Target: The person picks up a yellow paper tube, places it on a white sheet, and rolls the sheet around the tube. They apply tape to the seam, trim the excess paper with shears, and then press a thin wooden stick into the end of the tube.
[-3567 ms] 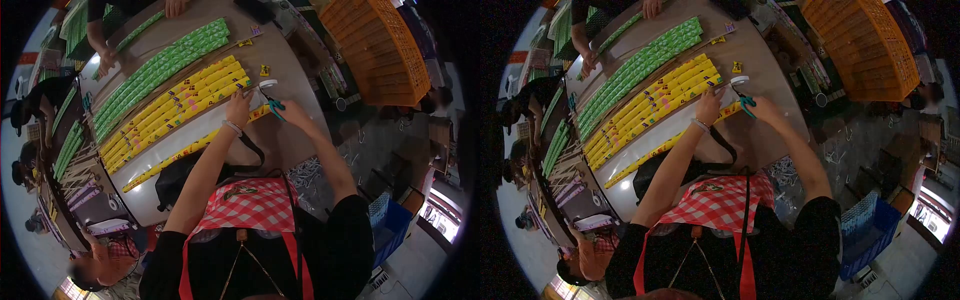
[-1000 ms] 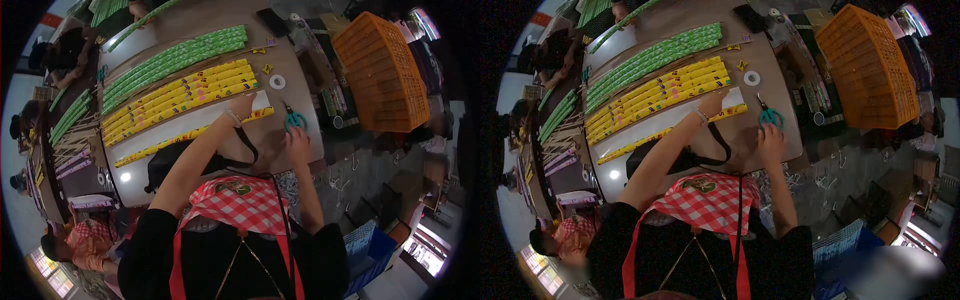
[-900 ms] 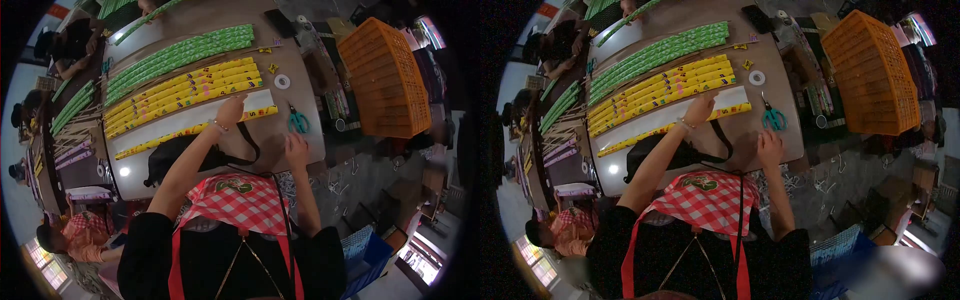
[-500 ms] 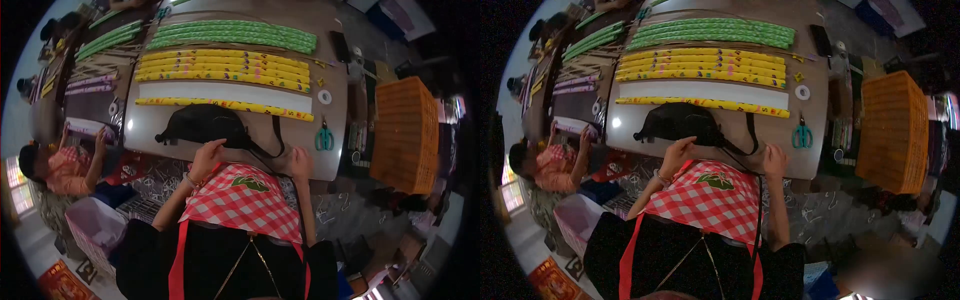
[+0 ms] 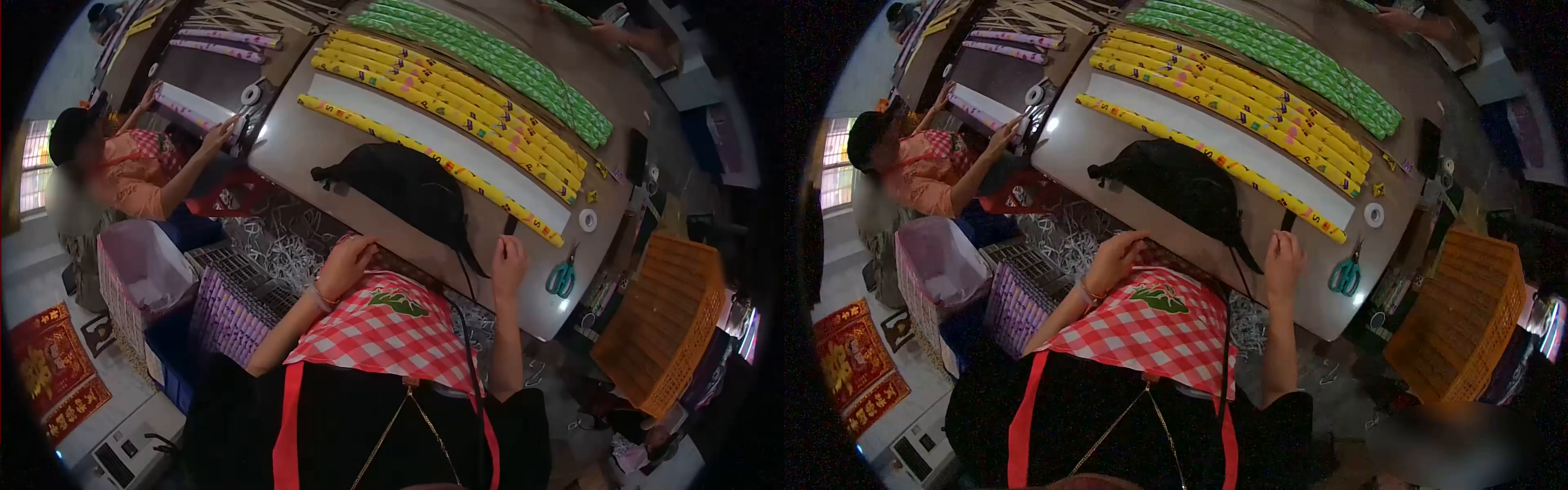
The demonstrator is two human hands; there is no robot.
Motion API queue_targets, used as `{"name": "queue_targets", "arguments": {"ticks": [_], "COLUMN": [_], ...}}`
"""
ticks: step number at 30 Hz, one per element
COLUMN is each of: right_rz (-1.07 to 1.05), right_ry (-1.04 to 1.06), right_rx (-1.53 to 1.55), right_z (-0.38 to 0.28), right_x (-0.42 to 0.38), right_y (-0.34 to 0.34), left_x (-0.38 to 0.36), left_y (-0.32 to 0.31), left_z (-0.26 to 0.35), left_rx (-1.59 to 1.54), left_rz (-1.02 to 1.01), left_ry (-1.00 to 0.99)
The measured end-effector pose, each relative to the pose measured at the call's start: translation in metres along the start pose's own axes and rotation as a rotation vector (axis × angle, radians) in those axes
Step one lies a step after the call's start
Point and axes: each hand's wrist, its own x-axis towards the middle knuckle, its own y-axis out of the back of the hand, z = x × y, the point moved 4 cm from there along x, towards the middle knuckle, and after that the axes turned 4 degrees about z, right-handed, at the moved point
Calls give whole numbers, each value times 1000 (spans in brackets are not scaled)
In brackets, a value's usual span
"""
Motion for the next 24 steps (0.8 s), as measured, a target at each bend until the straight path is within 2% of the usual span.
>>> {"name": "queue_targets", "arguments": {"ticks": [3,6,8,10,12,14,16,19,21,24], "right_rz": [69,74,82,100,118,129,126,65,171,200], "right_ry": [107,55,-60,-137,-205,-266,-318,-493,-417,-445], "right_rx": [-84,-105,-50,-61,-68,-128,-90,-47,-31,-105], "right_z": [-20,-29,-35,-54,-71,-80,-91,-118,-131,-143], "right_x": [14,14,8,2,-5,-15,-15,-5,1,15], "right_y": [1,-3,-8,-8,-13,-22,-30,-37,-39,-39], "left_x": [9,29,52,73,93,113,137,170,193,224], "left_y": [14,33,46,60,75,82,81,70,59,39], "left_z": [-13,-16,-19,-15,-15,-12,-14,-18,-26,-37], "left_rx": [-23,47,96,114,114,124,127,185,220,346], "left_rz": [19,-12,-71,-27,-39,-83,-153,-159,-205,-257], "left_ry": [-27,-102,-136,-355,-389,-537,-526,-795,-814,-851]}}
